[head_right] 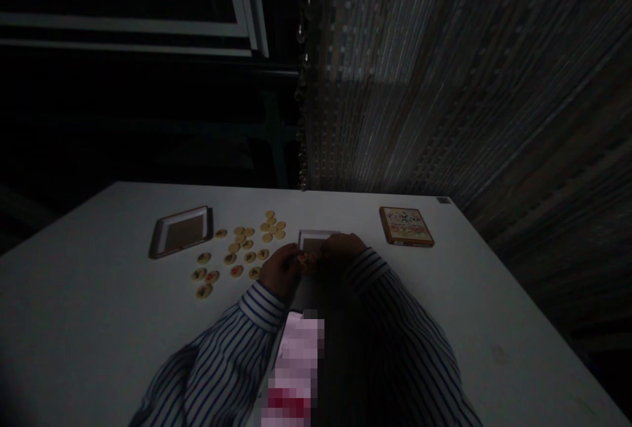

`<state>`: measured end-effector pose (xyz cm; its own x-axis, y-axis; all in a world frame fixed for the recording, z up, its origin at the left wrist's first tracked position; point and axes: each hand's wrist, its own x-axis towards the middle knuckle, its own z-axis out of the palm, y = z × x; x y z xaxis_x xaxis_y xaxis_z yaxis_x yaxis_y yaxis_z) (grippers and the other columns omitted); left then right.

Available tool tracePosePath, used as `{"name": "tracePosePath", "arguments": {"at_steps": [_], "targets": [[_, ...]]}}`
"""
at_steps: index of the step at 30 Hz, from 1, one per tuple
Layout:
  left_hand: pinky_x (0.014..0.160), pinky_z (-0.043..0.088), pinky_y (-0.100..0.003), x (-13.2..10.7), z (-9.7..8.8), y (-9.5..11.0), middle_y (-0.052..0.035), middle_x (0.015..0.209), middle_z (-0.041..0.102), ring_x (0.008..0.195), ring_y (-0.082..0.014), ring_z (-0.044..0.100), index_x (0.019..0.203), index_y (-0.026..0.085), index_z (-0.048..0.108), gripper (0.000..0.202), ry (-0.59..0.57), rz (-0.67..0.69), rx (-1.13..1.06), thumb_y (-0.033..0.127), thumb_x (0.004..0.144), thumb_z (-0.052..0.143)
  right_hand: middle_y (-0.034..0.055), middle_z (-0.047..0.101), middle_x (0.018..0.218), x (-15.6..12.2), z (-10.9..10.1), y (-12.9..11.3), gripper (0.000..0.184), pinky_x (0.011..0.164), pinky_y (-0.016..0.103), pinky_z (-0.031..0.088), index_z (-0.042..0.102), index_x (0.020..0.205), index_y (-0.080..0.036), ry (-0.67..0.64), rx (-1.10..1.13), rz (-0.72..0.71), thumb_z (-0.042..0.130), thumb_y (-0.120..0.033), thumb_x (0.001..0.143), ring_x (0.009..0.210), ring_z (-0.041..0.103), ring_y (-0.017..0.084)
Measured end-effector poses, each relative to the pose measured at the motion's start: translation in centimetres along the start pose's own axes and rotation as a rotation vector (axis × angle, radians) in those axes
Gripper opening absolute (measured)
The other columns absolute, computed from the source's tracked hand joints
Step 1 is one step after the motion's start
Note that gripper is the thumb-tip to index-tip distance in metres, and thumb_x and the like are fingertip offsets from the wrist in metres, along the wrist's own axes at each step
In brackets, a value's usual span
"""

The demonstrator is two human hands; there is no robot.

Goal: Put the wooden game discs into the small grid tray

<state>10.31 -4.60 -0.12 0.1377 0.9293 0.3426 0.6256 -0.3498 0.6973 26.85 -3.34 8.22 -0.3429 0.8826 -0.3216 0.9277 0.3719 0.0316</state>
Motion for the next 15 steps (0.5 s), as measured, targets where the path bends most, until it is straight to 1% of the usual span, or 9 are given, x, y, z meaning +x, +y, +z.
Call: {"name": "tracePosePath", "arguments": {"at_steps": [2, 5, 9, 15], "targets": [[0.089, 0.045, -0.035, -0.01, -0.05, 0.1, -0.0088, 0.106, 0.062, 0.099, -0.0187, 0.057, 0.086, 0.016, 0.064, 0.028, -0.009, -0.016, 0.006, 0.007, 0.066, 0.049, 0.0107, 0.064, 0.095, 0.06, 0.15, 0.04, 0.042, 0.067, 0.032, 0.045, 0.065, 0.093, -0.024, 0.002, 0.002, 0.009, 0.037, -0.051, 0.079, 0.086, 0.06, 0.023], [0.089, 0.045, -0.034, -0.01, -0.05, 0.15, -0.0091, 0.106, 0.061, 0.099, -0.0187, 0.057, 0.087, 0.016, 0.064, 0.028, -0.021, -0.033, 0.007, 0.007, 0.065, 0.049, 0.0106, 0.064, 0.096, 0.13, 0.3, 0.11, 0.039, 0.069, 0.032, 0.045, 0.065, 0.094, -0.023, 0.005, -0.003, 0.014, 0.04, -0.049, 0.078, 0.088, 0.06, 0.023], [0.089, 0.045, -0.035, 0.0, 0.05, 0.0, -0.0105, 0.106, 0.061, 0.1, -0.0196, 0.056, 0.087, 0.014, 0.064, 0.028, -0.008, -0.018, -0.003, 0.006, 0.065, 0.049, 0.0105, 0.064, 0.097, 0.12, 0.13, 0.1, 0.037, 0.067, 0.032, 0.046, 0.064, 0.094, -0.023, -0.013, -0.02, 0.007, 0.041, -0.048, 0.077, 0.087, 0.06, 0.023], [0.088, 0.046, -0.037, 0.0, -0.02, 0.0, -0.0071, 0.105, 0.062, 0.099, -0.0187, 0.057, 0.086, 0.018, 0.064, 0.027, 0.002, -0.006, 0.001, 0.008, 0.066, 0.049, 0.0095, 0.064, 0.096, 0.1, -0.08, 0.05, 0.036, 0.067, 0.032, 0.045, 0.065, 0.09, -0.024, -0.029, 0.001, 0.009, 0.041, -0.047, 0.077, 0.087, 0.06, 0.023]]}}
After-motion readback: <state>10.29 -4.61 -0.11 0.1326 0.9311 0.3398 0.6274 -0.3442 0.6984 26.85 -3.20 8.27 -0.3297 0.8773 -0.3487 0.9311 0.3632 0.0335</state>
